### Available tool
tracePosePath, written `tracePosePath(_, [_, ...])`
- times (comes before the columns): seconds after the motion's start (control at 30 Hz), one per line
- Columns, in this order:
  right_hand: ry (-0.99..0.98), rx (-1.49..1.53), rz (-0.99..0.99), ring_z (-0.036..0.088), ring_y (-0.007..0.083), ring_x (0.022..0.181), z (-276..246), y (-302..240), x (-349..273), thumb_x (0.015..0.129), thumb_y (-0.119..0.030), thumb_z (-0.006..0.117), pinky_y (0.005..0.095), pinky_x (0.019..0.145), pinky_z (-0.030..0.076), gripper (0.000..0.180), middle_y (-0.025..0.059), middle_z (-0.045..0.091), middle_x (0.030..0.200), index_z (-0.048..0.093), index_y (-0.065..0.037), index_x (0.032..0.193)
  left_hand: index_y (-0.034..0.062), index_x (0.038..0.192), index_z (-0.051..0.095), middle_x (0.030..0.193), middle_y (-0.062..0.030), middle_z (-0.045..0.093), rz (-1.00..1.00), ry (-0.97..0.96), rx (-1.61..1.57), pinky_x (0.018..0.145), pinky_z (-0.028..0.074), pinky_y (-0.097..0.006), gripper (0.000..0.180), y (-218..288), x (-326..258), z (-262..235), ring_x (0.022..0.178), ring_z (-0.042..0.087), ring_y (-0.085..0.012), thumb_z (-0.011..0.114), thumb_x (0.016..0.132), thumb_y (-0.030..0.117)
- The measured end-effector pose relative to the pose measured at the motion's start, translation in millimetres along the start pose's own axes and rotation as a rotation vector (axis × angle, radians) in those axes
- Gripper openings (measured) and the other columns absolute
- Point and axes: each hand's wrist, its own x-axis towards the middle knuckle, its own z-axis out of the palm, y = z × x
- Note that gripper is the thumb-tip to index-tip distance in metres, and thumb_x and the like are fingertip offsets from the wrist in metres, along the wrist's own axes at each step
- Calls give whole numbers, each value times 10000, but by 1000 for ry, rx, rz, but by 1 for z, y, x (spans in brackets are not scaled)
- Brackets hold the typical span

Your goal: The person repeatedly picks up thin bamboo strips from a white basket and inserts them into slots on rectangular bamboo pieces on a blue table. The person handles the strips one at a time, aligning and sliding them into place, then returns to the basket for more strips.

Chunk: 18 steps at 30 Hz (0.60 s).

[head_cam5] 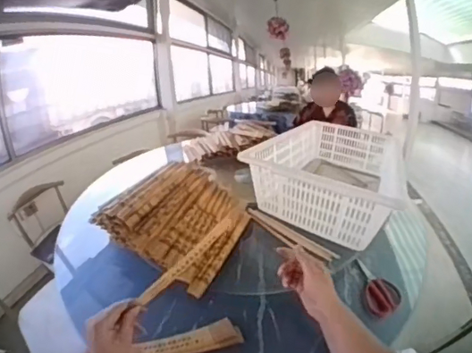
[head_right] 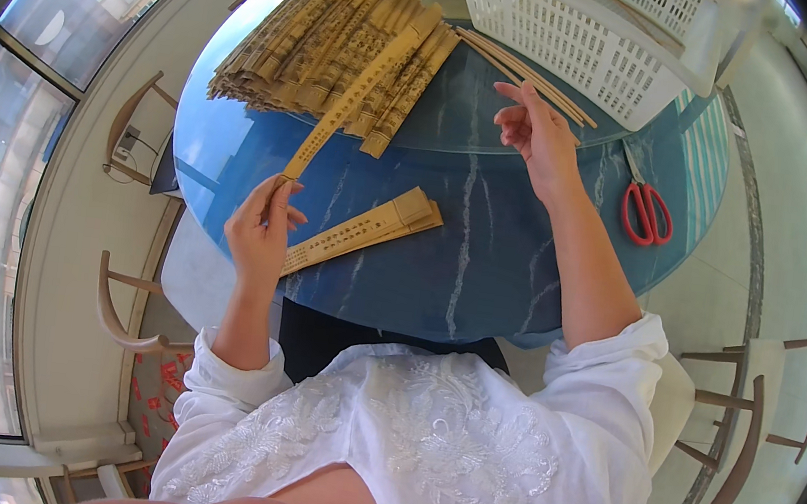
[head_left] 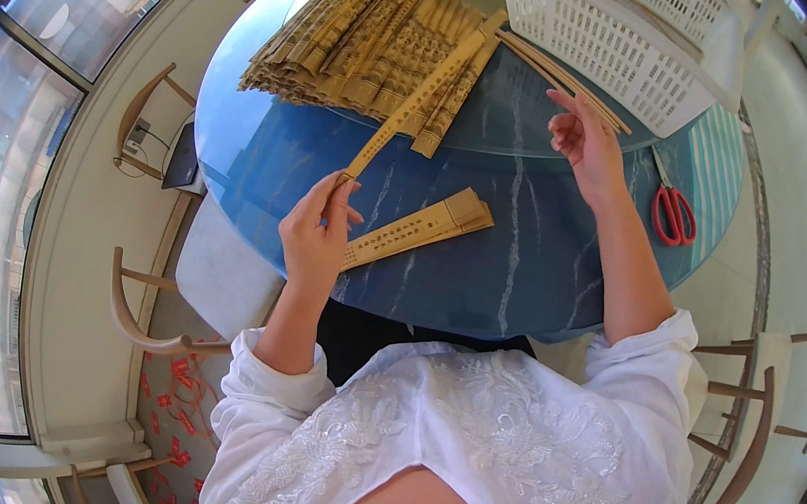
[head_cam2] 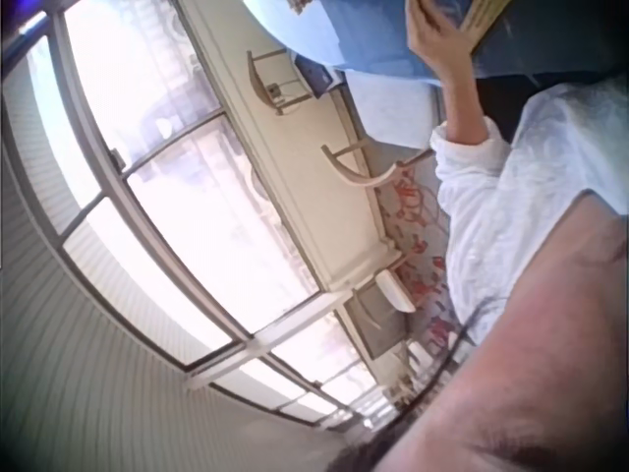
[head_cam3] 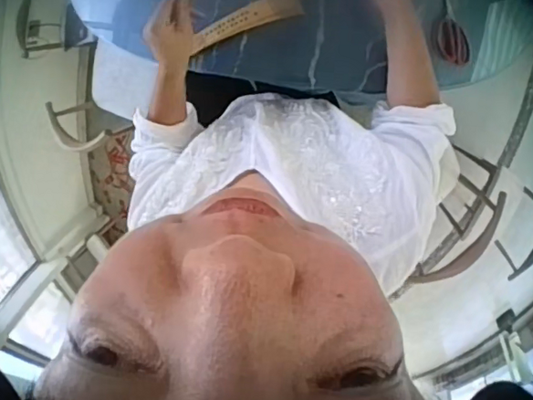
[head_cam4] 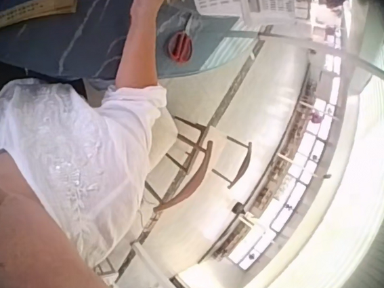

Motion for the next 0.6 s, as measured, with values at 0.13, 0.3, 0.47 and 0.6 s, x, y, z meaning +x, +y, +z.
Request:
tracePosePath(0.13, [105,-695,-395,539,78,610,-12,16,9,992,-241,583,233,578,440,269,9,641,738,691,-55,1152,-20,1203,641,990,-111,715,-276,-187,-319,565,487,-241,288,-7,60,-9,674,642,-127,538,1023,180])
tracePosePath(0.3, [135,-954,-614,580,139,613,-13,25,11,943,-160,626,264,598,467,212,74,662,768,692,-63,1120,-57,1318,531,1162,-141,670,-486,-314,-647,803,539,-275,347,-25,116,-2,946,653,-169,507,1024,125])
tracePosePath(0.47, [176,-1112,-632,615,217,710,-18,20,13,911,-137,639,325,664,494,195,91,646,819,697,-68,1083,-125,1344,434,1184,-202,636,-515,-295,-836,911,560,-347,392,-37,143,12,1029,660,-255,482,1029,104])
tracePosePath(0.6, [232,-1242,-702,607,266,824,-25,22,16,875,-124,663,377,758,506,194,81,628,850,701,-81,1060,-121,1370,357,1104,-228,655,-441,-245,-681,844,587,-352,458,-40,144,20,973,686,-274,530,1009,103])
